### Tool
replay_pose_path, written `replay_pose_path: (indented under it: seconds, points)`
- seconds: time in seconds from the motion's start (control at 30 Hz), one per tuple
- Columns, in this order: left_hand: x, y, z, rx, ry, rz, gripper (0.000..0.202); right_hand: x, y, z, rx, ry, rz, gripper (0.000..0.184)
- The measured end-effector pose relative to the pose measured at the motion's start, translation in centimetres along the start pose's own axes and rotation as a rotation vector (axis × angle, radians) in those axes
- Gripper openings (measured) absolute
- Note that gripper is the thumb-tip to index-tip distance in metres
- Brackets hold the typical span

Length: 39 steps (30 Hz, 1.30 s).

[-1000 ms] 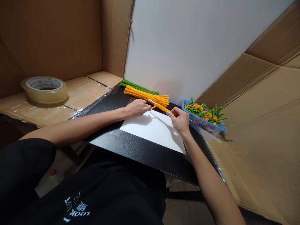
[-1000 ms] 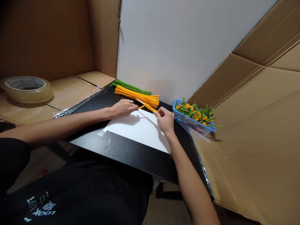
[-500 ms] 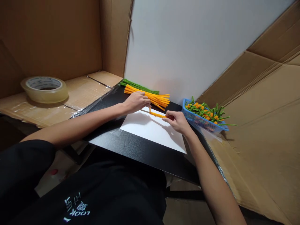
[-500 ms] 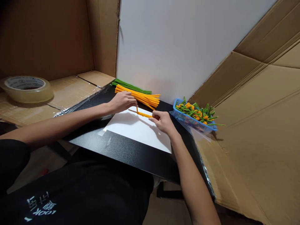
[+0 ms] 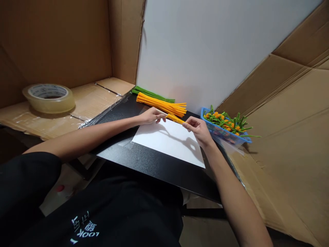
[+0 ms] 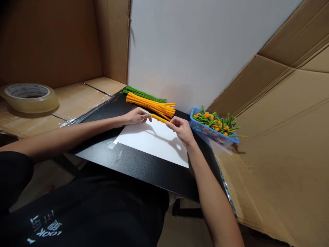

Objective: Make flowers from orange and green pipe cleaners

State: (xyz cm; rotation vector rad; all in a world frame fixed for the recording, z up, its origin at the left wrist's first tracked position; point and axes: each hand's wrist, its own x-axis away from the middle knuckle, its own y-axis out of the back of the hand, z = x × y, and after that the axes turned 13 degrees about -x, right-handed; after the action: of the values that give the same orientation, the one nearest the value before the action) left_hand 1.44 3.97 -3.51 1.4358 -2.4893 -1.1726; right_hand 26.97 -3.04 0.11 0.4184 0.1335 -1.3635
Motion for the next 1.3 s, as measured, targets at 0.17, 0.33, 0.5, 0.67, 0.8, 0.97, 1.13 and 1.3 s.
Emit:
replay_pose_path:
  seconds: [0.17,0.33,0.5,0.67,0.8,0.97,1.13,1.3]
  points:
    - [0.5,-0.9,-1.0,-0.161,0.034,0.001,0.042,-0.3,0.1,-0.5,0.141,0.05,-0.162,0.045]
    - [1.2,-1.7,-2.6,-0.587,-0.037,0.042,0.028,0.2,-0.3,-0.4,0.467,0.111,-0.222,0.033]
    - [1.4,-2.0,-3.3,-0.974,-0.08,0.007,0.034,0.4,-0.5,-0.2,0.593,0.108,-0.173,0.028]
    - [1.1,-0.4,-3.1,-1.015,-0.117,-0.143,0.033,0.3,0.0,-0.4,0.612,0.093,-0.049,0.029]
    - [0.6,1.1,-2.5,-0.817,-0.111,-0.237,0.024,0.4,0.5,-0.3,0.515,0.08,0.109,0.035]
    - [-0.2,2.8,-1.2,-0.374,-0.038,-0.055,0.024,0.2,1.1,-0.2,0.337,0.051,0.206,0.039]
    - [-0.1,2.9,-0.7,-0.027,-0.028,0.114,0.034,0.3,0.9,-0.3,0.061,-0.041,0.19,0.04]
    - [0.2,0.5,-0.8,0.118,0.032,0.039,0.049,-0.1,0.4,-1.3,-0.051,0.039,-0.016,0.043]
